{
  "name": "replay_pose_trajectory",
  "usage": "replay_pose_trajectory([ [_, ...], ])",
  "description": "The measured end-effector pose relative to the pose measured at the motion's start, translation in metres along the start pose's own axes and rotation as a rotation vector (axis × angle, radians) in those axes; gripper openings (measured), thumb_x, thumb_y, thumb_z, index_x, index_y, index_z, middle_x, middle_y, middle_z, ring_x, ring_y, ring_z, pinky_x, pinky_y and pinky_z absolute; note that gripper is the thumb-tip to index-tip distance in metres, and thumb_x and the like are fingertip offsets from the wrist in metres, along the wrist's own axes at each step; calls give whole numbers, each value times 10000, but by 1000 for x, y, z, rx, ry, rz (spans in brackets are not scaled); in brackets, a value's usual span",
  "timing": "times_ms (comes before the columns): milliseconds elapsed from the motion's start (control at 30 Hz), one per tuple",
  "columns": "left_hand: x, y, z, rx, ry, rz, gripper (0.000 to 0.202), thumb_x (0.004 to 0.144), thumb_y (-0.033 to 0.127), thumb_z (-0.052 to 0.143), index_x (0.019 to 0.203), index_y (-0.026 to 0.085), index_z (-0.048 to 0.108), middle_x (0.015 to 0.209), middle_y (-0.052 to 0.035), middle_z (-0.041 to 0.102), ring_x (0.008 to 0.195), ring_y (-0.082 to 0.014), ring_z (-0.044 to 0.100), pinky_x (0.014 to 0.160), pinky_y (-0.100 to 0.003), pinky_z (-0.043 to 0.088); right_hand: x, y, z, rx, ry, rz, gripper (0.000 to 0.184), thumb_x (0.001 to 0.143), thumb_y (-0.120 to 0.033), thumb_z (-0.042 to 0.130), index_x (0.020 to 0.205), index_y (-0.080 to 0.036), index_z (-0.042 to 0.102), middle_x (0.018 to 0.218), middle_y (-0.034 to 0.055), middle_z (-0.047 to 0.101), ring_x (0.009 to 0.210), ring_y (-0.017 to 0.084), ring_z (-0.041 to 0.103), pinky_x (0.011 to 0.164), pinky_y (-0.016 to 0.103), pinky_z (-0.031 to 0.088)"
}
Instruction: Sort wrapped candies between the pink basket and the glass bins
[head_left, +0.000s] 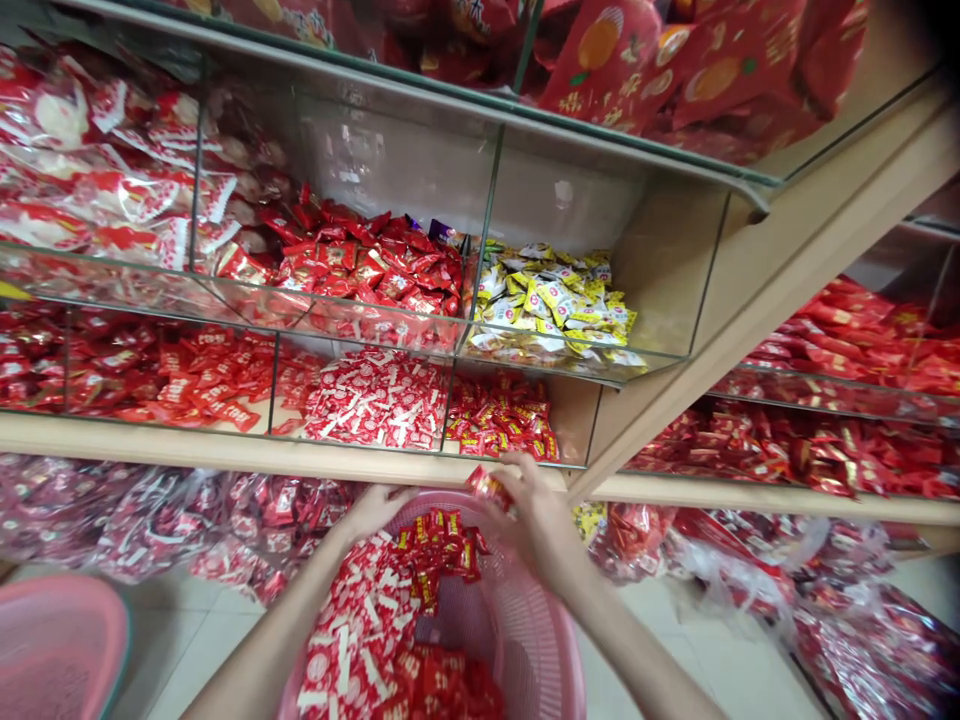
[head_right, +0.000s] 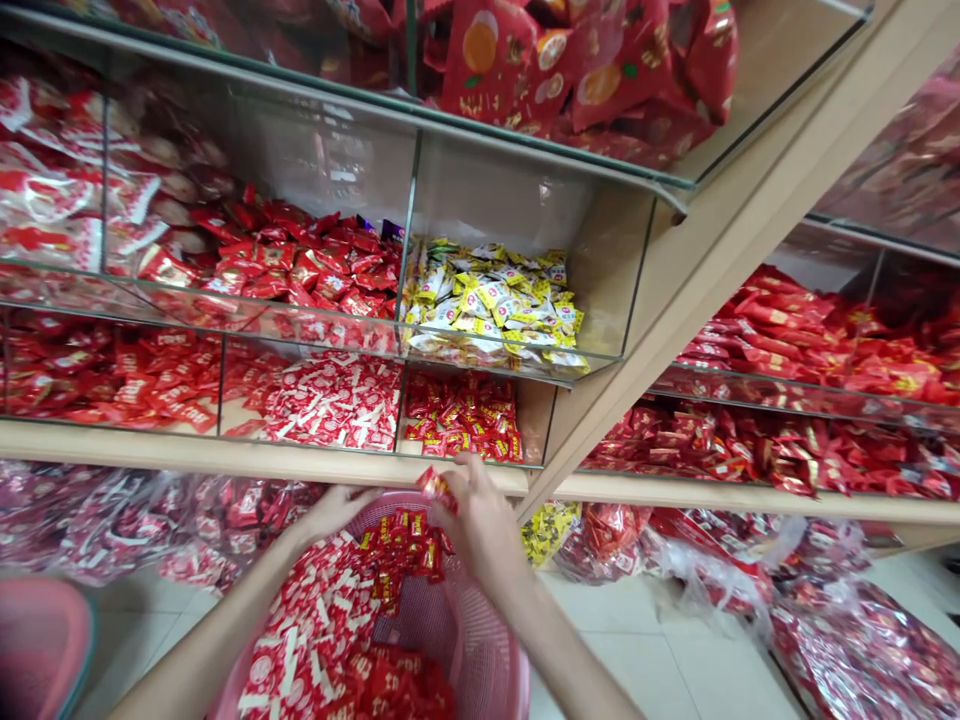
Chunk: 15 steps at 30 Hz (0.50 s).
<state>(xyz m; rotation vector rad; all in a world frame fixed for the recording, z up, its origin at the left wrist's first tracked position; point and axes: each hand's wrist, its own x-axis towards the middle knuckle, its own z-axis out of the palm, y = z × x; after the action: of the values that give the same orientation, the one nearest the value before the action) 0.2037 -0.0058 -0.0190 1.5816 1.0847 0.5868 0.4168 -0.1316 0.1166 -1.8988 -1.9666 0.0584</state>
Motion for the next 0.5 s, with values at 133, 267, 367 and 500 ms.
replay_pose_trajectory([
  [133, 1, -5, 0, 14, -19, 22, 559, 681, 570, 563, 1043, 156, 664, 1086, -42, 657, 1085, -279, 552, 971, -360, 385, -45, -27, 47, 192, -2, 89, 297, 832, -229, 450, 1112, -232, 548, 1113, 79, 552, 945, 186, 562, 758, 268, 464],
  [267, 1, -6, 1, 2, -6, 44, 550, 683, 553, 574, 1071, 171, 650, 1098, -37, 652, 1066, -267, 568, 972, -357, 389, -61, -32, 85, 265, -110, 192, 216, 799, -237, 496, 985, -232, 606, 1074, 73, 578, 873, 187, 596, 711, 264, 472],
  [367, 1, -6, 1, -11, -2, 58, 542, 680, 540, 584, 1067, 167, 651, 1078, -43, 663, 1063, -265, 570, 966, -357, 396, -60, -30, 109, 197, -261, 296, 135, 770, -234, 520, 837, -214, 635, 945, 71, 626, 792, 194, 616, 682, 274, 463],
  [500, 0, -5, 0, -24, 3, 74, 530, 663, 544, 596, 1027, 166, 669, 1057, -44, 672, 1048, -270, 578, 964, -372, 399, -53, -38, 134, 79, -393, 383, 172, 752, -219, 512, 851, -181, 648, 883, 93, 656, 820, 224, 625, 700, 292, 456],
])
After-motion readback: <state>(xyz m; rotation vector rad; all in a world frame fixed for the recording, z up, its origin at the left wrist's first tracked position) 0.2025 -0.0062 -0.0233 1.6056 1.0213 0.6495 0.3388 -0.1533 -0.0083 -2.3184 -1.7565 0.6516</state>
